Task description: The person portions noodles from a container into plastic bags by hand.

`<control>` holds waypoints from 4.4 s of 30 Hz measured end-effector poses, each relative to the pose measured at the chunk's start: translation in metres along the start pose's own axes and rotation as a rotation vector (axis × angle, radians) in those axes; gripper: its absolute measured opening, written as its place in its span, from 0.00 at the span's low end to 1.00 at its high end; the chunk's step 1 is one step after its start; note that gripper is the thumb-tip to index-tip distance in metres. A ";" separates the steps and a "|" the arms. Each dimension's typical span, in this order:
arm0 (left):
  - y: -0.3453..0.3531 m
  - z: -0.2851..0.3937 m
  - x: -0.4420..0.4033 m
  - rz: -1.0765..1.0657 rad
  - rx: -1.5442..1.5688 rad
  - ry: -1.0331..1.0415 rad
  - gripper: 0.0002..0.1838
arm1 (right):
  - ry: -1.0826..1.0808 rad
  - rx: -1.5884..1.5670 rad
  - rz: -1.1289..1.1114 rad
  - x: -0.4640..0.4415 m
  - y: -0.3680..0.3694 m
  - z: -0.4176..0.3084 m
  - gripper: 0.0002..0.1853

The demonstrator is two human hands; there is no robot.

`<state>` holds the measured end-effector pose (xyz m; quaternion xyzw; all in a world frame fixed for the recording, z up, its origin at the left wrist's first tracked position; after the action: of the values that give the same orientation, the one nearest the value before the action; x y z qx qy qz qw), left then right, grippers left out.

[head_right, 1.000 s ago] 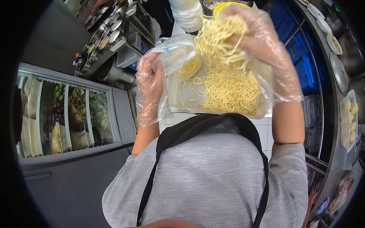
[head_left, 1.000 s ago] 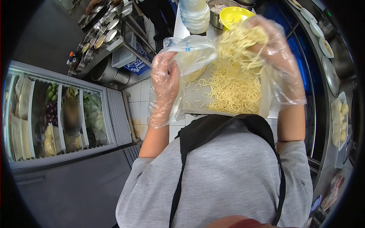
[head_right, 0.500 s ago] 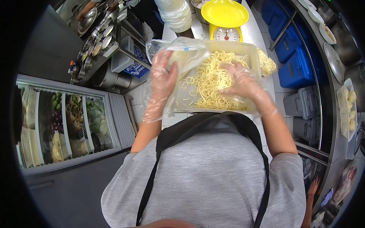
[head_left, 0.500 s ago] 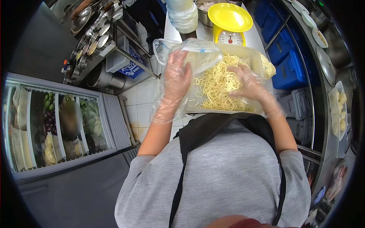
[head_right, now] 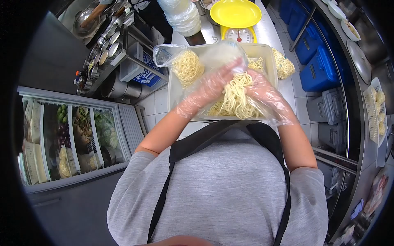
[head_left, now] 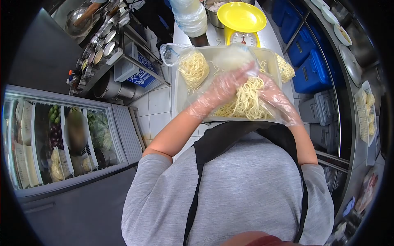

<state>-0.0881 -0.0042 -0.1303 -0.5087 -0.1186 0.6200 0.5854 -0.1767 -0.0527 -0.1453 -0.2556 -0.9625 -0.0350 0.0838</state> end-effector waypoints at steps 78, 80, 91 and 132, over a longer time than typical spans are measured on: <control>-0.048 -0.039 0.081 0.317 0.110 -0.462 0.23 | -0.425 0.805 0.186 -0.050 -0.012 -0.062 0.06; -0.055 -0.024 0.061 0.362 0.454 -0.613 0.27 | -0.439 0.808 0.217 -0.037 -0.017 -0.090 0.05; -0.039 -0.027 0.057 0.472 0.819 -0.655 0.35 | -0.392 0.963 -0.166 -0.047 0.055 -0.007 0.20; 0.000 -0.016 0.001 0.164 0.320 -0.273 0.35 | -0.445 0.722 0.116 -0.026 -0.016 -0.107 0.13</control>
<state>-0.0760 -0.0101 -0.1384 -0.3285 -0.0550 0.7396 0.5848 -0.1473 -0.0906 -0.0453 -0.2649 -0.8916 0.3651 -0.0398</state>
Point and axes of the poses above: each hand's wrist, its own x-axis away from the middle knuckle, its own y-axis out of the palm, z = x × y, the point moved 9 cm from there along -x, towards the middle knuckle, and after that the axes turned 14 degrees about x, right-handed, at the moved point
